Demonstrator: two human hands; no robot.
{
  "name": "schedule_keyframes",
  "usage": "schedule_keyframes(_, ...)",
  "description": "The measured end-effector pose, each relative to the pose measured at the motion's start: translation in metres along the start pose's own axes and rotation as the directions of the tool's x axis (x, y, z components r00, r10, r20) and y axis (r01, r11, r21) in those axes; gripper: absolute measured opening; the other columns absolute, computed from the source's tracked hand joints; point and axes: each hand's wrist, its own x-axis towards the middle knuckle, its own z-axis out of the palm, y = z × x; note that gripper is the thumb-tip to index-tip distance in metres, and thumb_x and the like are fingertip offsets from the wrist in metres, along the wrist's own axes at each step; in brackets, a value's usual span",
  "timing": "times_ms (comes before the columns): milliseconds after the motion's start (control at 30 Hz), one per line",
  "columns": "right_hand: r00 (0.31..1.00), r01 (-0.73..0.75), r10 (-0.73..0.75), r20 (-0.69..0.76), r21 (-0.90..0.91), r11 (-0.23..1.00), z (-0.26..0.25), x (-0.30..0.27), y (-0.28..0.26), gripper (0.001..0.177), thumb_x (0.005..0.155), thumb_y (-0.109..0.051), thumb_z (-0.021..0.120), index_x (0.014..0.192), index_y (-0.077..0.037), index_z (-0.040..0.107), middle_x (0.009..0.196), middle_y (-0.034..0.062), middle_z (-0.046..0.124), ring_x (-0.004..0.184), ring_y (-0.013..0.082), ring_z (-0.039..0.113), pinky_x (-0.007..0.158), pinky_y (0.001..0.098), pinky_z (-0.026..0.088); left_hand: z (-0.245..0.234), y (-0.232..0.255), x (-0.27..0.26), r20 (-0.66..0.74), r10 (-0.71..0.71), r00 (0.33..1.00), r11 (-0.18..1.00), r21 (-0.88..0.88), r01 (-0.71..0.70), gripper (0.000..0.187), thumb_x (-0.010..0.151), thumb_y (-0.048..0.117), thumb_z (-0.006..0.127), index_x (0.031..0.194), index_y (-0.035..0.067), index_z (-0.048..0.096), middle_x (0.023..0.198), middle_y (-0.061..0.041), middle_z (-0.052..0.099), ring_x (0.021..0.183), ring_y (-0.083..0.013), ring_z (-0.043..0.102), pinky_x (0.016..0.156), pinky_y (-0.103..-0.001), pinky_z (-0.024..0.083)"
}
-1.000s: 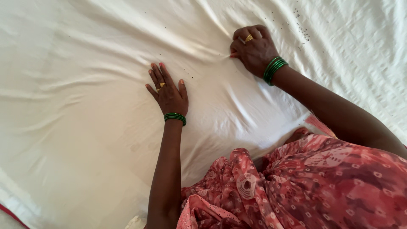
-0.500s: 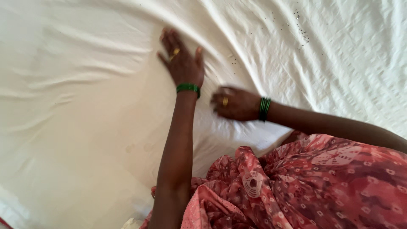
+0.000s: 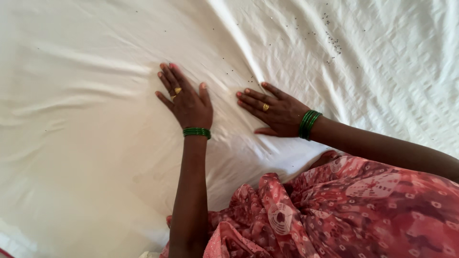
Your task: The person smooths a bedsheet by hand, fluffs and positions a pillow, and tucks the edges of the sheet under the mattress.
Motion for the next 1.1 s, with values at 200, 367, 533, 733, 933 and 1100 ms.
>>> schedule_keyframes(200,0.983,-0.153,0.175,0.048,-0.300,0.942,-0.022,0.029,0.013,0.078,0.099,-0.054,0.038,0.165,-0.013,0.024,0.171,0.0069,0.021,0.158,0.0200,0.019,0.128,0.0480,0.007,0.012,0.050,0.011,-0.018,0.175,0.984,0.985,0.009,-0.175,0.086,0.106,0.040,0.054,0.166,0.005,0.003,0.174,-0.014,0.002,0.162,-0.0350,0.006,0.127,-0.067,0.005)
schedule_keyframes(367,0.985,-0.173,0.168,-0.042,-0.278,0.945,-0.045,0.040,0.039,0.078,0.100,-0.052,0.044,0.166,-0.014,0.028,0.173,0.0073,0.025,0.158,0.0217,0.022,0.129,0.0503,0.009,0.014,0.074,0.037,-0.060,0.200,0.978,0.977,0.087,-0.194,0.077,0.110,0.030,0.049,0.170,0.009,0.004,0.178,-0.008,0.002,0.166,-0.0293,0.006,0.132,-0.064,0.006)
schedule_keyframes(533,0.961,-0.229,0.220,-0.168,-0.034,0.973,-0.060,0.050,0.070,0.080,0.104,-0.051,0.047,0.169,-0.009,0.028,0.177,0.0101,0.025,0.162,0.0259,0.021,0.131,0.0563,0.010,0.010,0.070,0.061,-0.017,0.379,0.925,0.924,0.061,-0.378,0.077,0.108,0.029,0.049,0.168,0.007,0.006,0.177,-0.006,0.008,0.166,-0.0268,0.011,0.135,-0.063,0.005)
schedule_keyframes(733,0.998,0.062,-0.063,-0.006,-0.148,0.987,-0.038,0.033,0.046,0.087,0.098,-0.067,0.038,0.163,-0.011,0.020,0.171,0.0069,0.018,0.157,0.0188,0.015,0.128,0.0482,0.004,-0.006,0.040,0.018,-0.122,0.012,0.992,0.998,-0.061,-0.019,0.080,0.105,0.026,0.050,0.168,0.006,0.005,0.176,-0.016,0.008,0.164,-0.0337,0.010,0.129,-0.065,0.002)
schedule_keyframes(933,0.994,0.057,-0.032,0.103,-0.256,0.965,-0.042,0.035,0.040,0.079,0.100,-0.056,0.031,0.162,-0.009,0.017,0.170,0.0077,0.014,0.157,0.0206,0.010,0.126,0.0463,0.001,0.004,0.067,0.016,-0.058,0.028,0.998,0.997,0.076,-0.023,0.083,0.103,0.031,0.050,0.164,0.003,0.001,0.173,-0.018,0.003,0.161,-0.0360,0.005,0.121,-0.070,0.000)
schedule_keyframes(1100,0.991,-0.124,0.133,0.034,-0.182,0.975,-0.057,0.036,0.041,0.081,0.096,-0.048,0.038,0.160,-0.002,0.020,0.170,0.0149,0.014,0.157,0.0255,0.010,0.125,0.0487,0.001,0.007,0.096,0.046,-0.004,0.101,0.995,0.992,0.077,-0.100,0.080,0.106,0.029,0.050,0.166,0.007,0.002,0.175,-0.013,0.004,0.162,-0.0329,0.006,0.123,-0.071,0.000)
